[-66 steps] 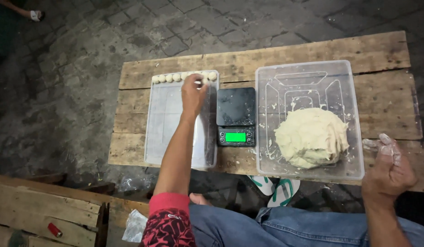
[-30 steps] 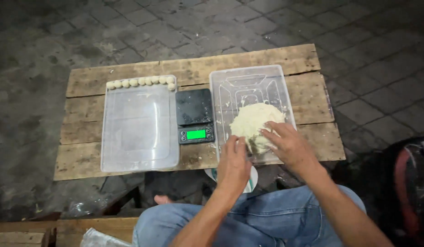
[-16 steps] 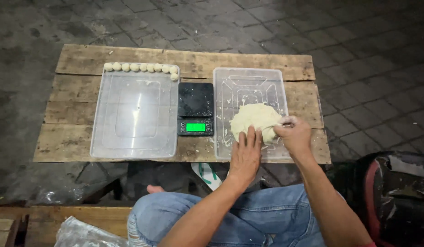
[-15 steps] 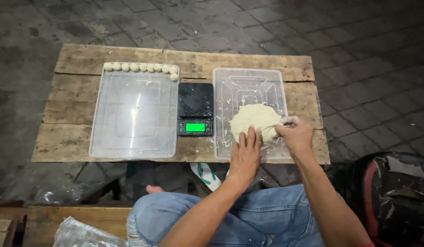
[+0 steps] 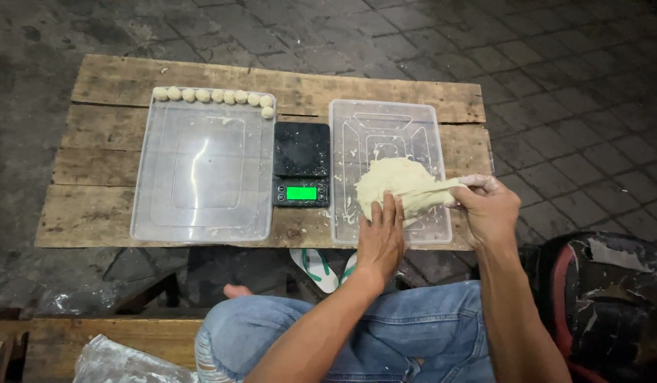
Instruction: The person portions dough into small balls, weighs each piece on a digital scale, and places the finished balls into a clear plastic tray. The process is repeated continuously throughout the clip.
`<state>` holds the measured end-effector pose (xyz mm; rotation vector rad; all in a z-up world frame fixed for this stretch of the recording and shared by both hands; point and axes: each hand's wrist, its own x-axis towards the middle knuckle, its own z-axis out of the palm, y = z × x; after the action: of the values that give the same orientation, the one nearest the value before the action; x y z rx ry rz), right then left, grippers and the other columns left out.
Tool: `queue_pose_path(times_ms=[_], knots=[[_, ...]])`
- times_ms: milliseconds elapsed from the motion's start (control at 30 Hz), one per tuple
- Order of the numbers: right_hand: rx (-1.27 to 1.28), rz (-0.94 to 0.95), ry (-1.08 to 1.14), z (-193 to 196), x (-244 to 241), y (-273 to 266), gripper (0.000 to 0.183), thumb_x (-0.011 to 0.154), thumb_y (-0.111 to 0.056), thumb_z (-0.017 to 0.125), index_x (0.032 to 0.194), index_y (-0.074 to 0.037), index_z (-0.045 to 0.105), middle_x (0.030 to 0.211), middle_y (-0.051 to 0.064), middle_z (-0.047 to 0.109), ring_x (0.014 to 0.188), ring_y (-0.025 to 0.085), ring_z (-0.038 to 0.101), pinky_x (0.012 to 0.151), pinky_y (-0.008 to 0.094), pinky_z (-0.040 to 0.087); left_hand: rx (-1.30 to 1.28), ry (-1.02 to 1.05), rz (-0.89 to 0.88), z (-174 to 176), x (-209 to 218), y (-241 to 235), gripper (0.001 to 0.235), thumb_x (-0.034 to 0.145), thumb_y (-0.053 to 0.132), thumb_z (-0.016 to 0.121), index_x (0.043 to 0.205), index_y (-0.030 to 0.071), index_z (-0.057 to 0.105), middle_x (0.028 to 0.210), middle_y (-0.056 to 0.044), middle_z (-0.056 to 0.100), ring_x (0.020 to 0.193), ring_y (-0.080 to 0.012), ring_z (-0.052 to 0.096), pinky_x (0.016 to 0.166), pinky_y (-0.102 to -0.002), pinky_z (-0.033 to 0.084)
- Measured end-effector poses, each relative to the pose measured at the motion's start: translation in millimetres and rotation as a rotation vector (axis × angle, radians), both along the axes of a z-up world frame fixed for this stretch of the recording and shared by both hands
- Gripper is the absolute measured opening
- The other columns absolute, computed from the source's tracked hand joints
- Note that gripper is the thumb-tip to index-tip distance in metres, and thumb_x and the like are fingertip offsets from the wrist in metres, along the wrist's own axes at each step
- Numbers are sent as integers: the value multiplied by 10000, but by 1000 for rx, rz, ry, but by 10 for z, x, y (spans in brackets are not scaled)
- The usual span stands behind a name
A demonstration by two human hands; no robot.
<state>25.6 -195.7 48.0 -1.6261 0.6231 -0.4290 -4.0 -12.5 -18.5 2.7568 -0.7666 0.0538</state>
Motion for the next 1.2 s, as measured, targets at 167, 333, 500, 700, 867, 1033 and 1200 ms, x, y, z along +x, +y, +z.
queue_pose_path(times_ms=[167, 333, 500, 700, 867, 1033, 1200], knots=[[103, -94, -44, 199, -188, 159, 280, 717, 60, 763, 973, -40, 707, 747, 109, 668, 577, 129, 646, 531, 253, 577, -74, 109, -18, -3, 98, 0, 976, 848, 378, 717, 1579, -59, 241, 1589, -294, 287, 1348, -493, 347, 956, -614, 402], [230, -180, -137, 468, -298, 309, 298, 718, 69, 788, 966, -54, 679, 882, 99, 724, 704, 124, 705, 633, 228, 644, -304, 207, 49, 50, 214, 42, 816, 824, 350, 745, 1488, -5, 429, 1484, -226, 427, 1233, -441, 462, 915, -546, 468], [146, -146, -251, 646, -411, 265, 181, 877, 60, 758, 963, -76, 674, 1109, 105, 753, 902, 138, 753, 683, 217, 679, -914, 88, 52, 465, 244, 195, 852, 909, -73, 746, 1579, -68, 221, 748, -53, 616, 560, -187, 552, 442, -263, 517], [-330, 4, 132, 34, -288, 178, 315, 817, -120, 879, 1116, -152, 787, 928, 156, 745, 840, 194, 726, 739, 374, 619, -522, 147, 176, 544, 175, 191, 510, 921, 218, 635, 1379, 3, 579, 1172, -184, 653, 1042, -378, 646, 786, -458, 551], [-1013, 277, -261, 334, -238, 495, 504, 666, -149, 978, 1089, 30, 768, 1036, 233, 723, 1025, 410, 705, 905, 464, 591, -474, 39, 159, 384, 166, 140, 501, 866, 192, 694, 1319, 3, 593, 1224, -202, 605, 1010, -397, 615, 753, -508, 548], [-890, 292, -156, 43, -113, 295, 306, 735, -105, 931, 995, -51, 779, 942, 145, 761, 921, 361, 736, 808, 449, 602, -459, 15, 171, 538, 142, 167, 459, 891, 203, 673, 1305, 17, 603, 1242, -183, 564, 1015, -355, 584, 755, -472, 529], [-352, 98, 105, 233, 2, 282, 310, 619, -36, 877, 900, -144, 801, 639, 39, 634, 603, 63, 547, 576, 285, 521, -536, -118, 149, 679, 131, 137, 416, 928, 171, 632, 1314, 23, 588, 1223, -199, 537, 1008, -330, 579, 733, -404, 484]])
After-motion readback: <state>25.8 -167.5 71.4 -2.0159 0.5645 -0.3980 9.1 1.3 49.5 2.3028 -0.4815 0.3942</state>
